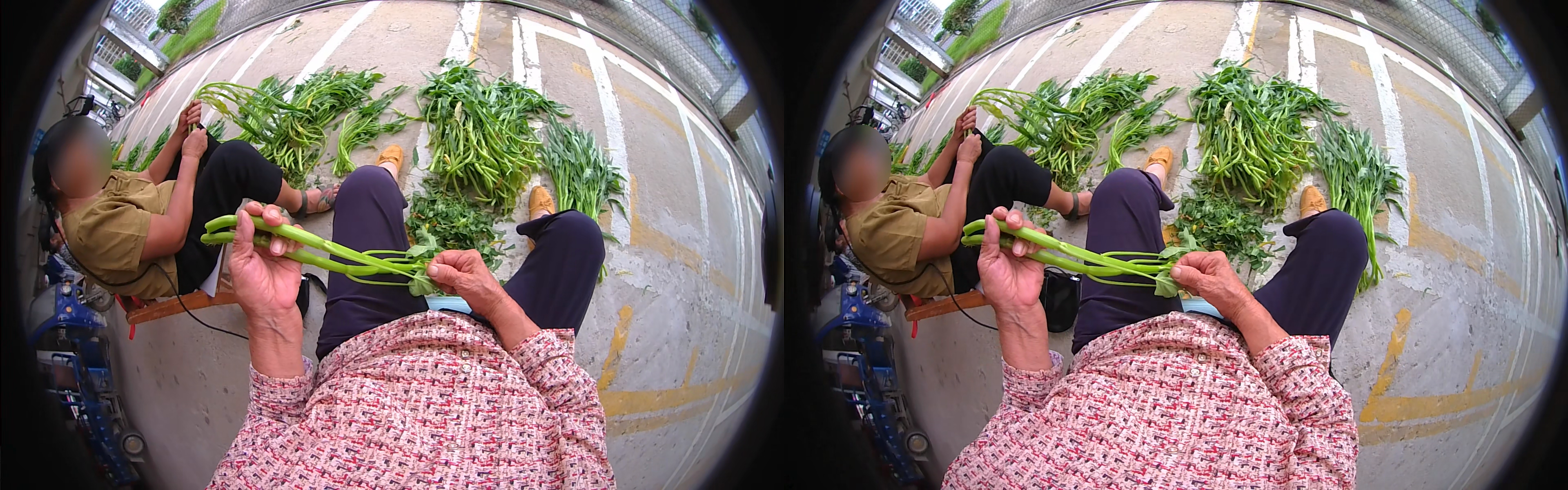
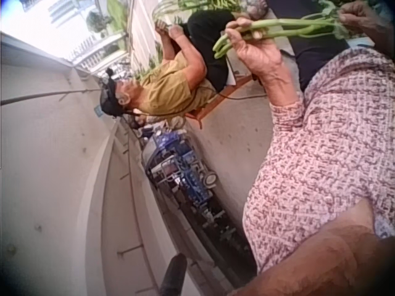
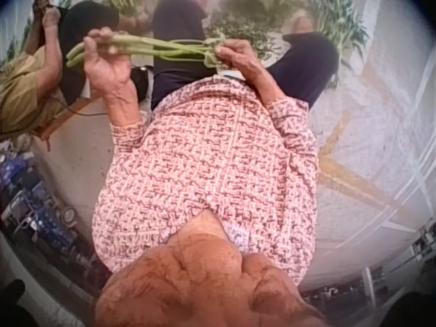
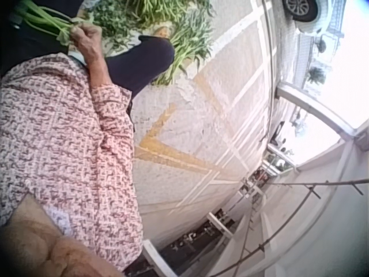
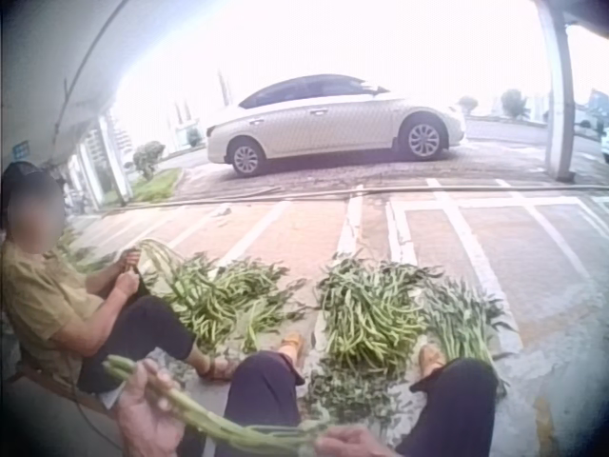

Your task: The person plucks leaves from long green stems by hand while sitting in an outdoor area, handling bundles of vegetables laid out on the ground.

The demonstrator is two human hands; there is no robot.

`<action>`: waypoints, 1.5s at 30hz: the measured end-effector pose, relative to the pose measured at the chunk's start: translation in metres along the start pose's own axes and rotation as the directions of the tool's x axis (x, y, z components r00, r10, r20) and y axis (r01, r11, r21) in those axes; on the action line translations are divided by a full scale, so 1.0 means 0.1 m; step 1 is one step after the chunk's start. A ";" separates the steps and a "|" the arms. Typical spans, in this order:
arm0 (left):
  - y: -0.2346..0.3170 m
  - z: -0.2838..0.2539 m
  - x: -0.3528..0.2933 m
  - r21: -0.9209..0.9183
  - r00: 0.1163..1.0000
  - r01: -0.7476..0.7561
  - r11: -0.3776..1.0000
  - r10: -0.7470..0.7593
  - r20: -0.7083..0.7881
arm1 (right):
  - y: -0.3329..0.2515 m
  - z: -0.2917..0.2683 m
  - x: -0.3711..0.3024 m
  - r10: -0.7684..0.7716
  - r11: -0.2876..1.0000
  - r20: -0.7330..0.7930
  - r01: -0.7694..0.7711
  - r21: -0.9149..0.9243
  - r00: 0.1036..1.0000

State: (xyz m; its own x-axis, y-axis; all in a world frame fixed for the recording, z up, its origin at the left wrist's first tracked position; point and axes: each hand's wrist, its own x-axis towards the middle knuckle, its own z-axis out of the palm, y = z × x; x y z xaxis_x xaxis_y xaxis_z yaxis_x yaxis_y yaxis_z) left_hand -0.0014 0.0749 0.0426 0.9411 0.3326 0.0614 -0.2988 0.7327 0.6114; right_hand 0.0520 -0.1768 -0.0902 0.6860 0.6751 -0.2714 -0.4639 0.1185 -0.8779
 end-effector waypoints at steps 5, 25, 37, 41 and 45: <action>0.02 0.00 -0.01 0.085 1.000 -0.023 0.996 0.025 -0.019 | 0.10 0.01 0.05 -0.179 0.951 -0.095 0.147 -0.273 0.979; 0.19 -0.34 0.05 -0.130 0.927 -0.190 0.973 0.134 -0.351 | -0.04 -0.12 0.04 -0.093 0.989 -0.379 0.129 0.071 0.921; 0.08 -0.31 0.06 -0.129 0.972 -0.167 0.978 0.141 -0.185 | -0.03 -0.12 0.05 -0.011 0.969 -0.193 0.058 0.239 0.981; -0.02 -0.23 0.03 -0.080 0.982 -0.132 0.988 0.119 -0.146 | -0.09 0.00 0.03 0.037 0.946 -0.136 0.009 0.324 0.990; -0.17 -0.11 -0.01 -0.061 0.986 -0.096 0.993 0.087 -0.139 | -0.02 -0.01 0.06 -0.040 0.973 -0.040 0.048 0.225 0.998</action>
State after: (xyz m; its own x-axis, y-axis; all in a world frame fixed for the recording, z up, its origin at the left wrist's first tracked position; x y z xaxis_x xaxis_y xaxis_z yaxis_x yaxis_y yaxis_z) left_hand 0.0011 0.0683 0.0236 0.8803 0.4744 0.0044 -0.3973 0.7321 0.5533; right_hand 0.0576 -0.1740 -0.0901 0.7259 0.6402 -0.2512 -0.5444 0.3116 -0.7788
